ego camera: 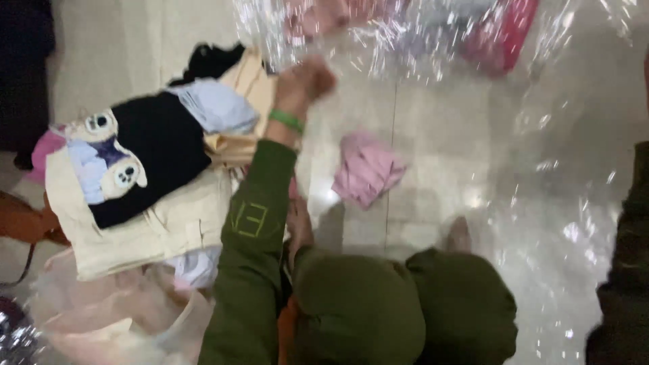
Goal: Folding various garments and placing them into individual clear plastic bags on the floor.
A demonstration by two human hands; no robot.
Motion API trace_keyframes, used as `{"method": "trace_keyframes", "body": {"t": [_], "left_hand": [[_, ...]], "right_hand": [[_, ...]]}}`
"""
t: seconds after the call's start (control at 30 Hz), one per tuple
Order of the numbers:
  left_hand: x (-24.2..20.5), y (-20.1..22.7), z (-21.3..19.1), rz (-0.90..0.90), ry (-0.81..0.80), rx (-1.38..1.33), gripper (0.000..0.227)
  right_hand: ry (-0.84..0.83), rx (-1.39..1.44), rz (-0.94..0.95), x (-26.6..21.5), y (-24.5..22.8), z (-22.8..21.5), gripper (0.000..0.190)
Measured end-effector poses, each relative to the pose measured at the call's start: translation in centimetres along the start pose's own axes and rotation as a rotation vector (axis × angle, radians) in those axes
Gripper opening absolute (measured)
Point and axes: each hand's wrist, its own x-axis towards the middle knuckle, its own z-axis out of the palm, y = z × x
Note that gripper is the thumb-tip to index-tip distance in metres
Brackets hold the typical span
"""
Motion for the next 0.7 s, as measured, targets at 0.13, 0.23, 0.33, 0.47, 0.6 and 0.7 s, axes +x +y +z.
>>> {"method": "trace_keyframes", "body": {"t": [0.13,0.23,0.33,0.47,0.6,0.7], "left_hand": [[-2.4,0.5,-4.1,-0.085,0.421,-0.921,0.016],[-3.9,-2.2,-5.0,-0.184,0.430,-0.890,0.014],[-5.5,-3.6,-4.8,-0.238,0.402,-0.876,0.020],[-6.9,-5.2,-4.8,-0.215,0.361,-0.899,0.022],[-7.4,-2.5,-4.4,-0.089,0.420,-0.762,0.017],[-8.8,-0.7,-3.7,-0.014,0.421,-0.712,0.023]], "right_hand": [[-0.261,-0.960,-0.162,-1.6,-11.9,14.5,0.010],[-0.139,-0.890,-0.529,-5.2,-14.8,28.9,0.028],[-0.041,-0.561,-0.750,-5.7,-11.6,38.0,0.093],[-0.176,-0.586,-0.652,-5.3,-9.9,39.1,0.111],[-0.254,-0.710,-0.429,-4.6,-6.3,39.3,0.066],[-0.178,-0.140,-0.125,-6.1,-4.7,36.9,0.060]]}}
